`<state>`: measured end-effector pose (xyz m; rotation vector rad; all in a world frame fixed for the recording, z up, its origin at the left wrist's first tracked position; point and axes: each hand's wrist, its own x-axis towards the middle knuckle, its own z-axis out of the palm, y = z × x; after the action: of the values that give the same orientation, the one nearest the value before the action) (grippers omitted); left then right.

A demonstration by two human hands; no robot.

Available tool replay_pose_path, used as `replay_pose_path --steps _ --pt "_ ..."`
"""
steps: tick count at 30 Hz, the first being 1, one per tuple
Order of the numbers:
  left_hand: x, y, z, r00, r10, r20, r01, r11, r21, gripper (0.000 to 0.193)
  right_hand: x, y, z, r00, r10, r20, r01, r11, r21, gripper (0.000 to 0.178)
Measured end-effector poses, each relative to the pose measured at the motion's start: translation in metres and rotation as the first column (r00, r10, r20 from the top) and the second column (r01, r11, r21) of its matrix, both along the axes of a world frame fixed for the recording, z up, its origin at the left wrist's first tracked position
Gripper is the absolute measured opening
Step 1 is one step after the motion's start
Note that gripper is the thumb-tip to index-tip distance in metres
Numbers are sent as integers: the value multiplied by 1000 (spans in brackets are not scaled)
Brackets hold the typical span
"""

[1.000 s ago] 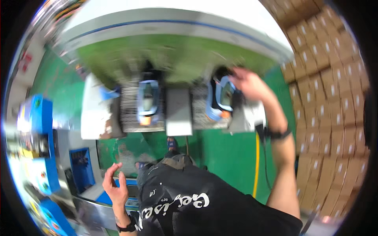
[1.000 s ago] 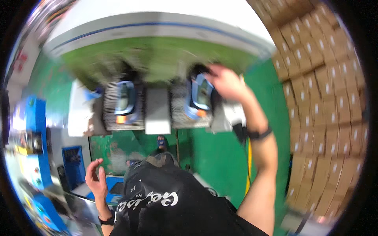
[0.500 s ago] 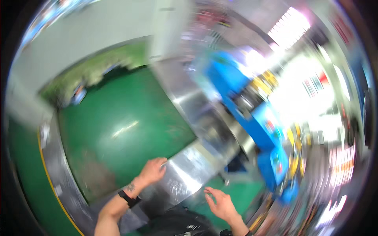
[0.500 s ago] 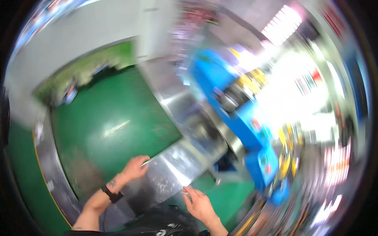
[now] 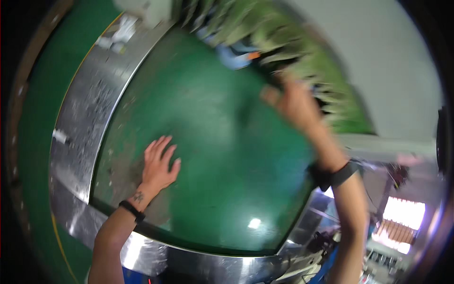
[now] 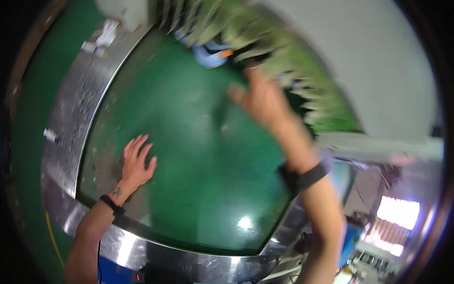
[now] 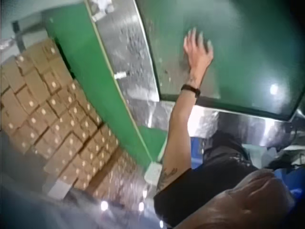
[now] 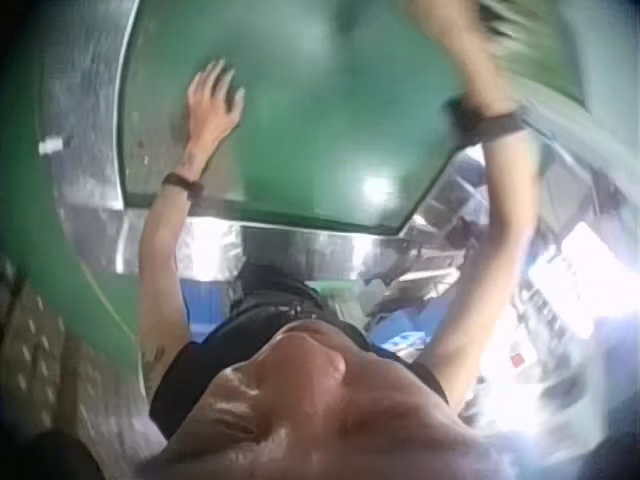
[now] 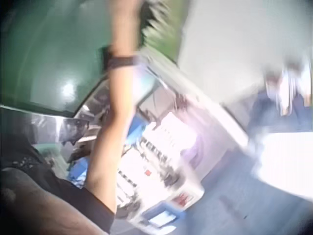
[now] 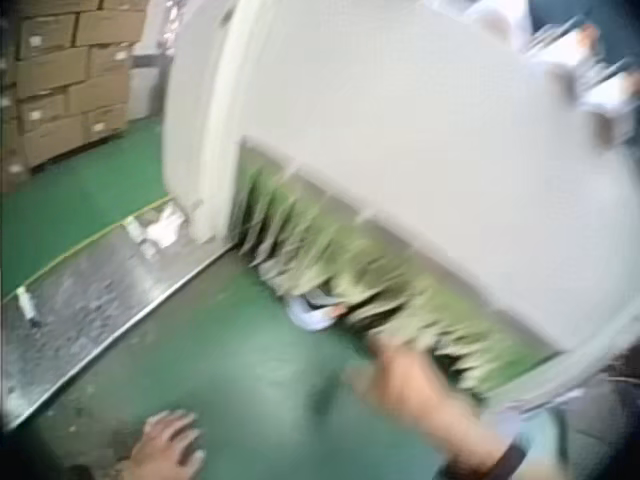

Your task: Operating machinery to press and shape shoe components in a manufacturing facility.

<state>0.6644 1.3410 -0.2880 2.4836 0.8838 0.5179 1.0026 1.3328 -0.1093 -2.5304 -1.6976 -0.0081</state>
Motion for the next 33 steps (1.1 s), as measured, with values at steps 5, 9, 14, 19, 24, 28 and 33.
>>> replay_pose_path --steps 5,9,14,19,24,28,33 --pt "0 15 -8 1000 -11 21 11 1000 0 37 48 157 -75 964 27 -265 -19 999 35 65" --pt "-6 6 -19 995 40 -97 -40 999 -3 34 30 82 -106 966 -150 -209 159 987 27 64" --pt "-10 -13 1 981 15 191 -41 990 134 33 -112 -174 -73 717 -100 -690 280 948 153 45" --pt "-1 -58 70 981 68 182 -9 952 -306 39 -275 -432 6 -350 -617 -705 745 273 -609 45" --pt "-20 -223 164 891 -75 448 453 227 -862 75 -343 -552 91 -240 -666 -707 913 93 -397 40" --pt "-13 -337 228 590 37 807 773 -317 -550 89 -364 -564 158 115 -520 -846 880 448 -155 63" --pt "-19 -412 299 400 -455 796 858 -119 -500 90 -408 -610 176 475 77 -877 751 485 449 92"
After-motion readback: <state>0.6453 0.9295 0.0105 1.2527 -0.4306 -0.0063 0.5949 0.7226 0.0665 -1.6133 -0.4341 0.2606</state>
